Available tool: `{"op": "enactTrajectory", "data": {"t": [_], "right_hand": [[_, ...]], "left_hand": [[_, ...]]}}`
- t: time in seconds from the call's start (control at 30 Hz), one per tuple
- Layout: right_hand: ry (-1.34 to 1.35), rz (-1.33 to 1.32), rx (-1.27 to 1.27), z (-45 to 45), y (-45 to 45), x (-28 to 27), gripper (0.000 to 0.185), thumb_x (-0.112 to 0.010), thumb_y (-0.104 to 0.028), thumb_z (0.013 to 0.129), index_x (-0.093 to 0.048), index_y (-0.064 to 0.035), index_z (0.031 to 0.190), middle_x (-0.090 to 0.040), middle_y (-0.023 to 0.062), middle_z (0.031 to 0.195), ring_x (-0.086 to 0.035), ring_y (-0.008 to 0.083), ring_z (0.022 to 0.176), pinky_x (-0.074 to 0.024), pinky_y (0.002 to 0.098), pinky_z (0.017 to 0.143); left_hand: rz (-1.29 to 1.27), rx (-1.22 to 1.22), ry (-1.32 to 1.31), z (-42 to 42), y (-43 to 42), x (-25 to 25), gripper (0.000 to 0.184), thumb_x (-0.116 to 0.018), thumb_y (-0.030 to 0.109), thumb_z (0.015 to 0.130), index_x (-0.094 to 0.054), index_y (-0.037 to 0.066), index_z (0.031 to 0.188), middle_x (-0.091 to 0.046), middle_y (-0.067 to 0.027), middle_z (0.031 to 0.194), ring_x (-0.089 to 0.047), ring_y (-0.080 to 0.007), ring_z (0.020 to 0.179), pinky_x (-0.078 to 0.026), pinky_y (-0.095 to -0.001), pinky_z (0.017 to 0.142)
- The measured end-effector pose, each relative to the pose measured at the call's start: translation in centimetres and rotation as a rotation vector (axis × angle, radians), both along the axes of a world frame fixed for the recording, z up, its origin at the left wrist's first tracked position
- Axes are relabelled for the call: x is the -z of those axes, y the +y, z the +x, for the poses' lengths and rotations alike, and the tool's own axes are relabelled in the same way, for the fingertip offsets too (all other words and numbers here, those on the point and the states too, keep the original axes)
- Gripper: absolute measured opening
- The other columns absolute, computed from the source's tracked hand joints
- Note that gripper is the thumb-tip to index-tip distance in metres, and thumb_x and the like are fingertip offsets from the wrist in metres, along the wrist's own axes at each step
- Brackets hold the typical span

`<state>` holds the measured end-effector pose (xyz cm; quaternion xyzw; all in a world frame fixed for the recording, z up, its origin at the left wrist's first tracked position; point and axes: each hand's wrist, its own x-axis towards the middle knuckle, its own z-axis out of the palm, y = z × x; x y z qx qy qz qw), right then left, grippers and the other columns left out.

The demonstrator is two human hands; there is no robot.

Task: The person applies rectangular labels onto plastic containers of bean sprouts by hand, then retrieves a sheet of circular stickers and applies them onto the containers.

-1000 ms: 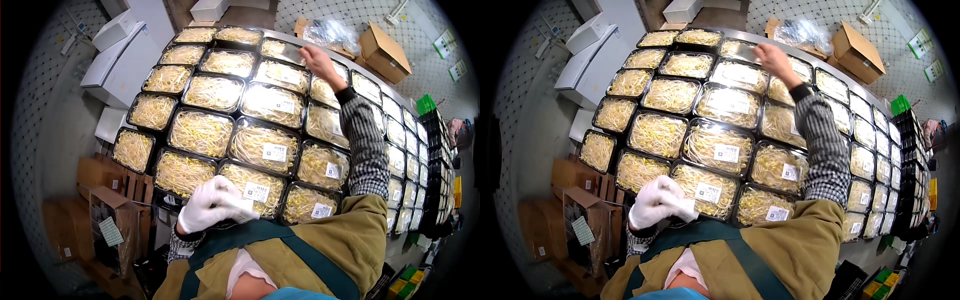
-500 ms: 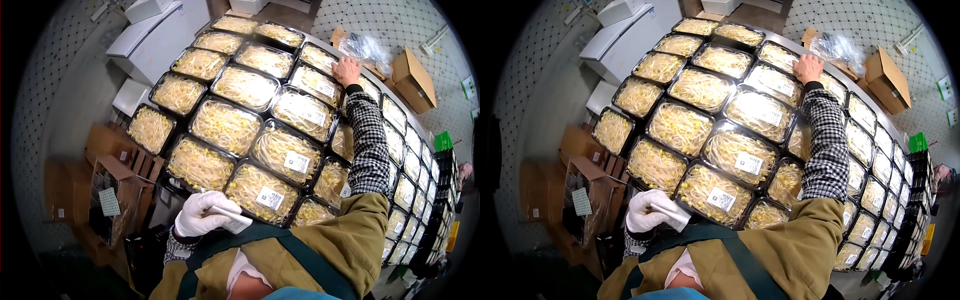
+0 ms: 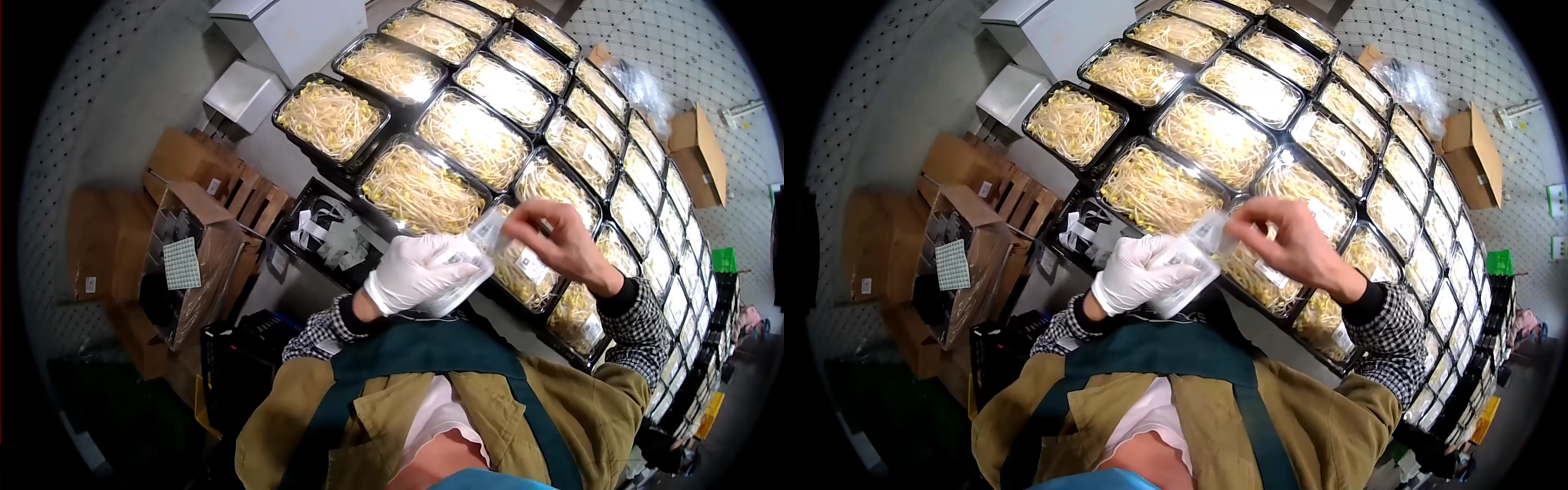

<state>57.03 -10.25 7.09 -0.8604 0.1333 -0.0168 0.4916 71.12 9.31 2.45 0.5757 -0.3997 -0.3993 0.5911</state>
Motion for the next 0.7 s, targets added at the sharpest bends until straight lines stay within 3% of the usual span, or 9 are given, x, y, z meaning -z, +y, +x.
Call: {"op": "enactTrajectory", "data": {"t": [0.13,0.2,0.37,0.43,0.5,0.53,0.57,0.63,0.7], "right_hand": [[-0.052,-0.299,0.117,3.0,1.8,0.2,0.020,-0.055,-0.017,0.092,-0.061,0.0014,0.088,-0.057,0.0132,0.073,-0.055,0.0225,0.060,-0.0444,0.0333,0.055],[-0.016,-0.317,0.110,4.8,4.1,1.5,0.019,-0.057,-0.017,0.091,-0.058,0.0009,0.085,-0.056,0.0111,0.068,-0.052,0.0230,0.059,-0.0422,0.0335,0.058],[-0.030,-1.010,0.221,7.2,6.5,6.9,0.026,-0.063,-0.026,0.085,-0.051,-0.0086,0.070,-0.052,0.0053,0.062,-0.054,0.0228,0.062,-0.0372,0.0353,0.062],[0.041,-1.155,0.252,7.3,7.2,7.2,0.029,-0.064,-0.029,0.083,-0.050,-0.0085,0.068,-0.052,0.0055,0.061,-0.055,0.0222,0.063,-0.0371,0.0350,0.063],[0.081,-1.214,0.264,7.5,7.7,6.7,0.030,-0.065,-0.031,0.081,-0.051,-0.0078,0.067,-0.052,0.0055,0.060,-0.054,0.0219,0.062,-0.0376,0.0352,0.064],[0.110,-1.232,0.277,7.6,7.7,6.4,0.029,-0.064,-0.030,0.080,-0.052,-0.0076,0.066,-0.052,0.0053,0.059,-0.054,0.0224,0.061,-0.0377,0.0354,0.064],[0.138,-1.253,0.289,7.7,7.5,6.1,0.028,-0.064,-0.029,0.079,-0.053,-0.0073,0.065,-0.051,0.0051,0.059,-0.054,0.0228,0.061,-0.0378,0.0355,0.064],[0.145,-1.246,0.306,6.8,6.4,6.1,0.024,-0.062,-0.027,0.082,-0.054,-0.0081,0.068,-0.055,0.0060,0.061,-0.054,0.0219,0.062,-0.0377,0.0352,0.063],[0.144,-1.241,0.398,6.2,5.6,5.6,0.023,-0.062,-0.026,0.083,-0.055,-0.0083,0.071,-0.056,0.0065,0.063,-0.056,0.0219,0.064,-0.0378,0.0357,0.060]], "left_hand": [[-0.296,0.550,-0.182,7.2,4.3,2.0,0.016,-0.073,0.008,0.077,-0.072,0.008,0.093,-0.062,-0.0044,0.075,-0.059,-0.0148,0.071,-0.045,-0.0275,0.062],[-0.313,0.526,-0.024,9.0,6.0,1.5,0.016,-0.072,0.004,0.076,-0.071,0.007,0.092,-0.064,-0.0049,0.080,-0.060,-0.0161,0.078,-0.046,-0.0281,0.067],[-0.051,0.389,0.337,10.3,8.0,0.2,0.026,-0.066,-0.004,0.080,-0.064,-0.002,0.105,-0.067,-0.0073,0.091,-0.065,-0.0168,0.089,-0.049,-0.0265,0.080],[-0.203,0.417,0.351,10.2,7.7,1.7,0.024,-0.061,-0.012,0.080,-0.062,-0.003,0.102,-0.063,-0.0080,0.101,-0.064,-0.0162,0.092,-0.048,-0.0242,0.084],[-0.476,0.369,0.155,9.8,6.3,2.6,0.021,-0.058,-0.014,0.080,-0.060,-0.003,0.099,-0.059,-0.0078,0.103,-0.064,-0.0182,0.097,-0.048,-0.0252,0.087],[-0.394,0.279,0.170,9.1,6.1,2.1,0.020,-0.062,-0.011,0.077,-0.063,0.003,0.091,-0.058,-0.0077,0.091,-0.057,-0.0143,0.084,-0.046,-0.0262,0.071],[-0.266,0.366,0.377,9.2,6.3,1.5,0.019,-0.052,-0.014,0.084,-0.059,-0.003,0.098,-0.058,-0.0071,0.101,-0.064,-0.0198,0.100,-0.050,-0.0280,0.088],[-0.207,0.230,0.503,7.9,5.8,1.9,0.017,-0.057,-0.011,0.082,-0.062,-0.001,0.095,-0.059,-0.0065,0.092,-0.062,-0.0168,0.090,-0.051,-0.0271,0.078],[-0.204,0.188,0.318,8.0,5.5,3.2,0.009,-0.063,0.002,0.086,-0.062,-0.003,0.093,-0.060,-0.0054,0.089,-0.063,-0.0141,0.087,-0.051,-0.0259,0.078]]}}
